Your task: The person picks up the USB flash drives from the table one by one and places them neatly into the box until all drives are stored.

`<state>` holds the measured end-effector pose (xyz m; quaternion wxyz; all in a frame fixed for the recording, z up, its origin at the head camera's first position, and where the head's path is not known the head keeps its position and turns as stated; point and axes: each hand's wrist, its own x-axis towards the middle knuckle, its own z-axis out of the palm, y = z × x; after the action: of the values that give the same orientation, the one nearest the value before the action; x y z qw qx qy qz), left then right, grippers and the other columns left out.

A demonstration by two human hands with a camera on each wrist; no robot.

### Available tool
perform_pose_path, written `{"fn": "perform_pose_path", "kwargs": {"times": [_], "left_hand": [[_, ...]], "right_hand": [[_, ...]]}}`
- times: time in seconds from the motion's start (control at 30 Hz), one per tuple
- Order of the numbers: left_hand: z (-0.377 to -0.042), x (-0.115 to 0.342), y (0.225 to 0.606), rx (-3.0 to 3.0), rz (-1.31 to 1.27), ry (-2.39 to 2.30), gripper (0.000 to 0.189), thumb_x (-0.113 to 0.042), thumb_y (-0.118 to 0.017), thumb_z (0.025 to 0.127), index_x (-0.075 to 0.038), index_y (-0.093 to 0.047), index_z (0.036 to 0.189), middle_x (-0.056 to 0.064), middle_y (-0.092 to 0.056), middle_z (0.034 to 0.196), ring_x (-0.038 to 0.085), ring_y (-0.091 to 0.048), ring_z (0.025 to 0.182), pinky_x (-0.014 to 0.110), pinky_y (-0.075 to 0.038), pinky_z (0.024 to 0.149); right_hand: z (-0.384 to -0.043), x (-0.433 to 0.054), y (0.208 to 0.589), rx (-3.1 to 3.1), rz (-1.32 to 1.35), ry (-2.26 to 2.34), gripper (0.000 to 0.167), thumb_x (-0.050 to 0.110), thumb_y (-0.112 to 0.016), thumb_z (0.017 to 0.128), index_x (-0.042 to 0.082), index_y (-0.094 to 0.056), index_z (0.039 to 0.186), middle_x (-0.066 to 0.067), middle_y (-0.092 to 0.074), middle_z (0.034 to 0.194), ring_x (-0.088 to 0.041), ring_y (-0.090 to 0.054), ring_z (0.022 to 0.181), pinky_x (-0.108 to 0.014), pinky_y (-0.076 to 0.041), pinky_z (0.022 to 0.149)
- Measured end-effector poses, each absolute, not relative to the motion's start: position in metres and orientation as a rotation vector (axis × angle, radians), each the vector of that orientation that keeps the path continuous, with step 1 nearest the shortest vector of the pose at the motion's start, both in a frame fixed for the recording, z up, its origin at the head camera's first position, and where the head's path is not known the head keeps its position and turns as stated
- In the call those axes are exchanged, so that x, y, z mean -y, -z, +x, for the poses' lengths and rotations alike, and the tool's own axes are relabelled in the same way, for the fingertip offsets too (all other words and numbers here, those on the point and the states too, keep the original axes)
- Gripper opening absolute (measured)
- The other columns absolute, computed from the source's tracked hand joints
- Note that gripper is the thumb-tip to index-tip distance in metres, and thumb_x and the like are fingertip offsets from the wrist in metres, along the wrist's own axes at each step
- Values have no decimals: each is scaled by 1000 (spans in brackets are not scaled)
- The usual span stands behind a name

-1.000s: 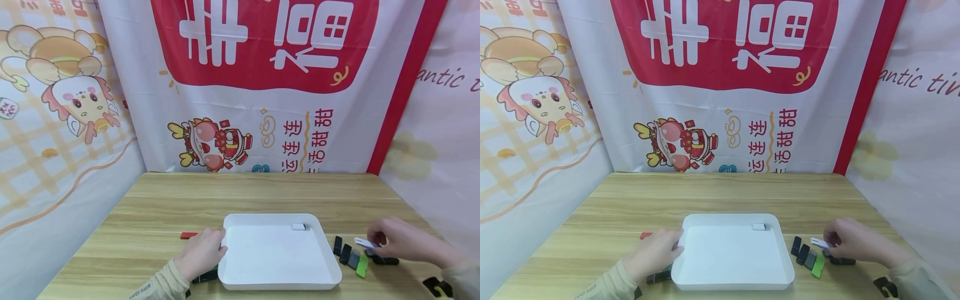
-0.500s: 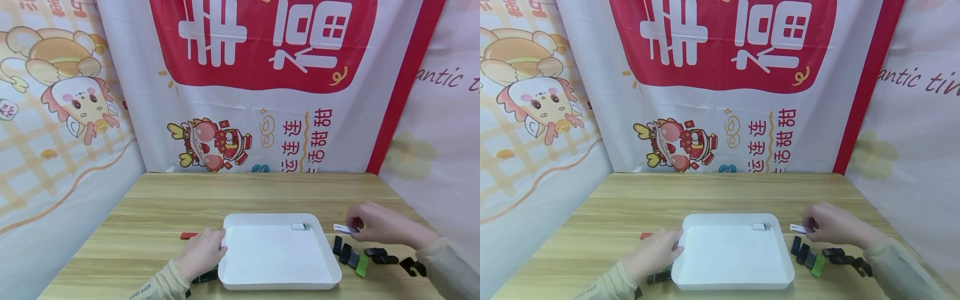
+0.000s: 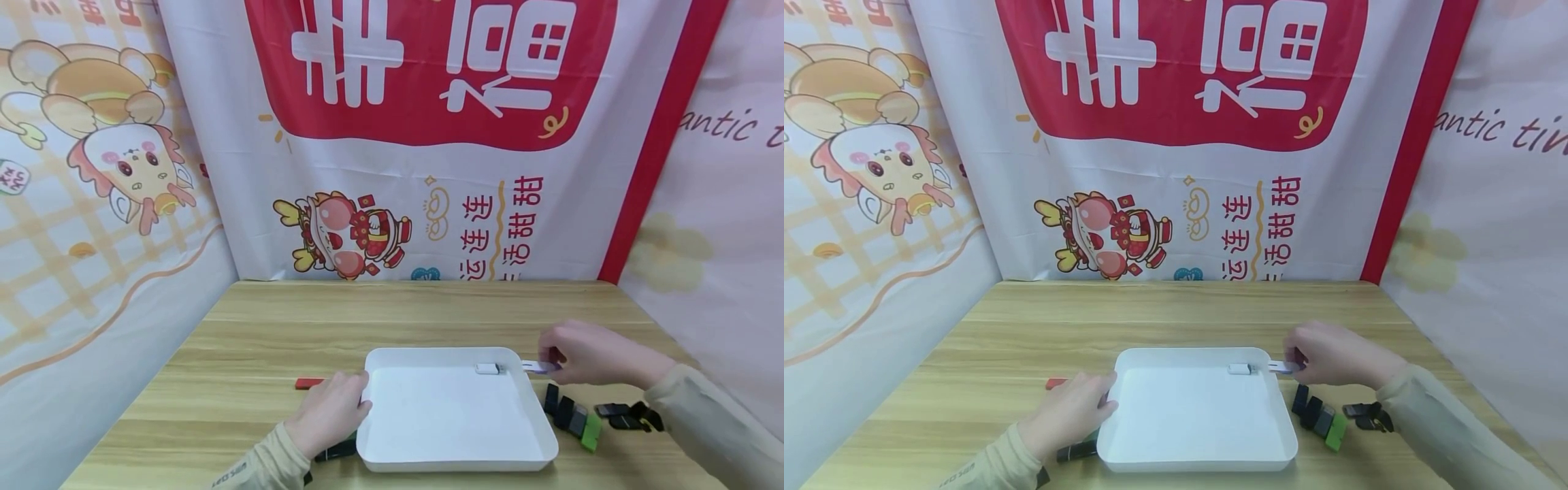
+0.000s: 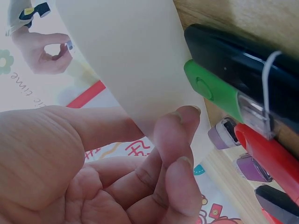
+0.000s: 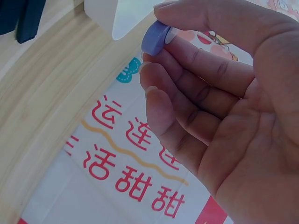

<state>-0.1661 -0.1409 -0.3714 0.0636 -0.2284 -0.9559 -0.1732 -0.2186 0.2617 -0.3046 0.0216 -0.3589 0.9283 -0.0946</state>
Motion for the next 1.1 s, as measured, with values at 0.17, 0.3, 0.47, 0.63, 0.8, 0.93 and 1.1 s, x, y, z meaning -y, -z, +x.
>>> {"fn": "perform_pose_path", "kwargs": {"times": [0.17,0.3,0.47,0.63,0.8,0.93,1.1], "left_hand": [[-165,141,371,2895,-683,528,17,-9,-71,86,-8,-55,79,-5,-45,58,9,-42,46,26,-34,38],[-165,140,371,2910,-674,532,16,-10,-71,87,-7,-57,80,-5,-45,59,8,-43,46,26,-35,38],[-165,141,371,2909,-672,531,16,-9,-71,87,-7,-56,80,-5,-45,58,9,-42,45,26,-35,38],[-165,141,371,2914,-668,531,17,-10,-71,87,-8,-56,79,-5,-44,58,9,-42,45,25,-35,38],[-165,141,371,2929,-657,536,17,-10,-70,87,-8,-56,79,-4,-45,58,9,-43,45,25,-35,38],[-165,140,370,2931,-653,531,16,-10,-70,87,-8,-56,80,-4,-45,58,9,-43,45,26,-35,38],[-165,140,370,2924,-651,524,16,-10,-70,87,-7,-56,81,-4,-45,59,10,-43,46,27,-35,38]], "right_hand": [[-224,-254,301,-2872,-1122,299,22,8,-79,76,24,-64,77,12,-53,73,-6,-49,64,-25,-45,55],[-229,-248,298,-2884,-1119,291,23,5,-78,74,23,-65,79,11,-53,74,-7,-50,65,-25,-46,56],[-234,-236,296,-2886,-1114,243,22,6,-79,74,24,-66,80,12,-54,75,-6,-49,64,-25,-46,57],[-238,-222,299,-2886,-1153,174,20,8,-80,75,23,-67,80,12,-55,77,-5,-50,65,-25,-47,59],[-243,-211,309,-2889,-1134,105,20,8,-82,74,22,-69,80,12,-56,79,-6,-50,66,-25,-47,60],[-245,-204,319,-2901,-1116,75,20,8,-82,72,21,-68,79,10,-56,77,-7,-50,66,-26,-46,59],[-245,-198,329,-2909,-1087,82,20,7,-81,72,20,-66,78,10,-56,75,-6,-49,64,-25,-45,58]]}}
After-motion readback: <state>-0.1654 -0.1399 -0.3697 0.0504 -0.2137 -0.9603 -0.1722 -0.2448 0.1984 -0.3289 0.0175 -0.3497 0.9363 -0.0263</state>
